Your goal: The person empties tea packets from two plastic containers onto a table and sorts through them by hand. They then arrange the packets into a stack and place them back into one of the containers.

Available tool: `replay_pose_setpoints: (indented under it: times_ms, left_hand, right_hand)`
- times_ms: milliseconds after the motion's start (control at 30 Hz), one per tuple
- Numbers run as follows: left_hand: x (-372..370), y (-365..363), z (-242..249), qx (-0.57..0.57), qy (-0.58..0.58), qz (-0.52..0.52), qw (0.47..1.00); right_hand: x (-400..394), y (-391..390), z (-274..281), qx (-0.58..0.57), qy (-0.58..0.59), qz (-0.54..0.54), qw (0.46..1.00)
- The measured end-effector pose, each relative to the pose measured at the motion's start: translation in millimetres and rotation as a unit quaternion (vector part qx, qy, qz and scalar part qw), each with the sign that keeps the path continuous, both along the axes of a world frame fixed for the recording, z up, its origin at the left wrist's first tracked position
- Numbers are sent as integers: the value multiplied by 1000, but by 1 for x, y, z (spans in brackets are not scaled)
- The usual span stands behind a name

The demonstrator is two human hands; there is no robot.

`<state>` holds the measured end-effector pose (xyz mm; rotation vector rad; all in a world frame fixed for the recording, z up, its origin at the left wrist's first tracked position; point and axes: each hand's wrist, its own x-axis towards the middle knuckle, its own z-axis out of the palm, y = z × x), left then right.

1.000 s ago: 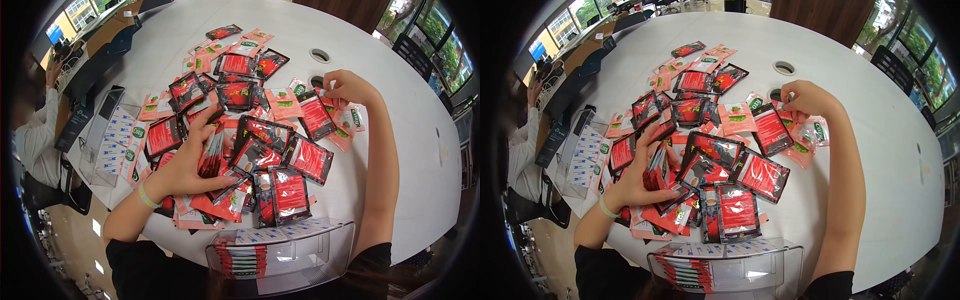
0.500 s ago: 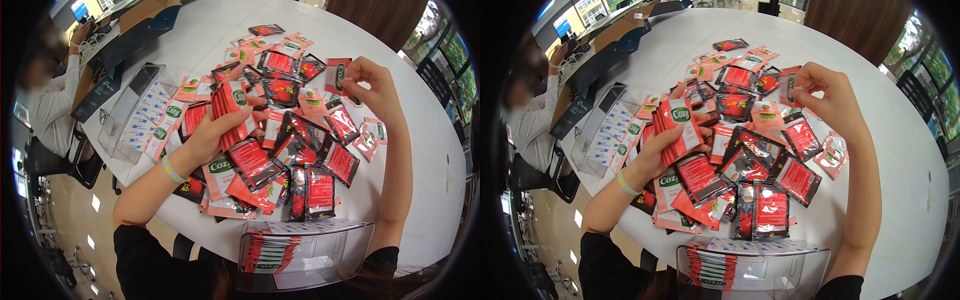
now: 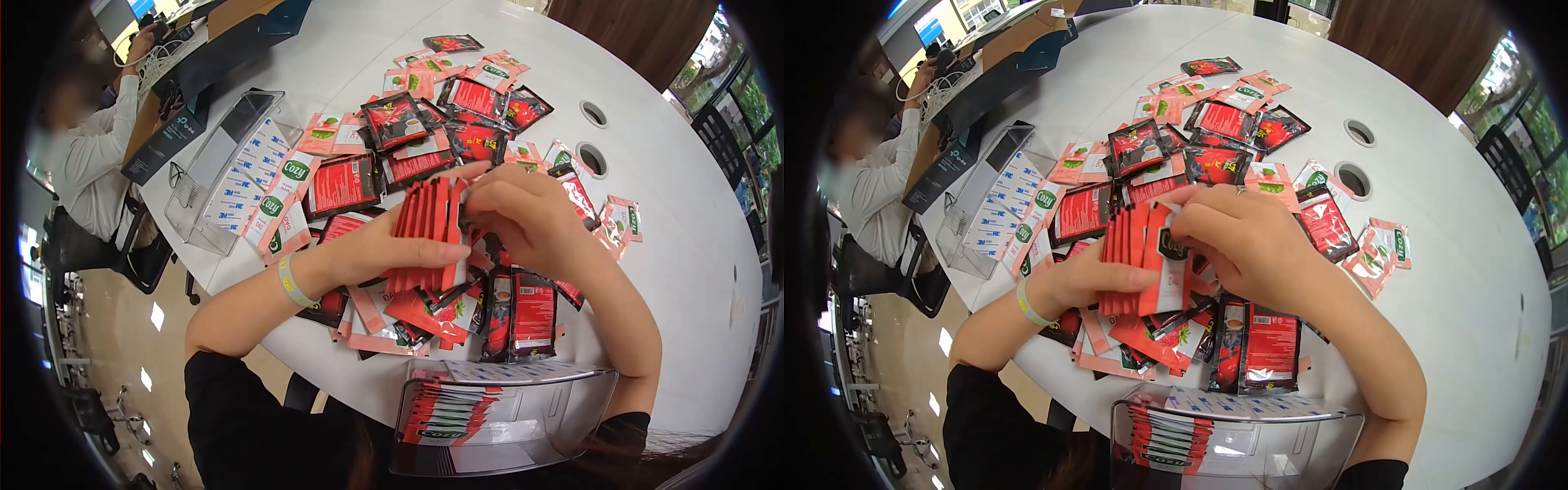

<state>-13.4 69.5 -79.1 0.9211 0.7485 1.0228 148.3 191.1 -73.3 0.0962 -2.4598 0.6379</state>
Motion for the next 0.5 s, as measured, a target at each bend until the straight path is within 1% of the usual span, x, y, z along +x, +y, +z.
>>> replay_pose_setpoints:
  times_ms: [33, 67, 100, 133, 200, 233, 267, 300, 333, 367, 433, 467, 500]
  left_hand:
    - [-1, 3, -7, 50, -8, 16, 999]
    - [-6, 3, -7, 46, -10, 19, 999]
    - [-14, 2, -7, 68, -14, 36, 997]
    - [-19, 2, -6, 88, -18, 54, 994]
    - [-23, 3, 15, 120, 14, 153, 981]
    - [-32, 7, 13, 150, 3, 195, 969]
    - [-43, 10, 11, 181, -7, 236, 955]
    - [-52, 12, 8, 176, -66, 263, 946]
    - [-60, 16, 4, 173, -64, 269, 945]
    - [-68, 19, 0, 165, -71, 288, 941]
    - [-74, 22, -4, 148, -77, 316, 934]
    - [-73, 23, -6, 146, -77, 320, 933]
    - [-73, 23, -8, 137, -75, 312, 937]
  right_hand:
    - [-3, -1, -1, -3, -1, 1, 1000]
    - [-6, -2, -3, 6, 50, -34, 998]
    - [-8, -3, -6, 12, 99, -69, 993]
    - [-8, -2, -8, 5, 95, -65, 993]
    - [-8, 0, -12, -14, 94, -54, 994]
    - [-8, 0, -19, -29, 56, -31, 998]
    - [-9, -4, -21, -34, 56, -24, 998]
    - [-10, -9, -21, -1, 37, -9, 999]
    - [-10, -14, -20, 32, 18, 6, 999]
    - [-9, -18, -19, 60, -34, 1, 998]
    - [-10, -16, -23, 68, -46, 5, 997]
    - [-9, -15, -26, 75, -59, 4, 995]
    - [-10, -10, -29, 94, -45, -3, 995]
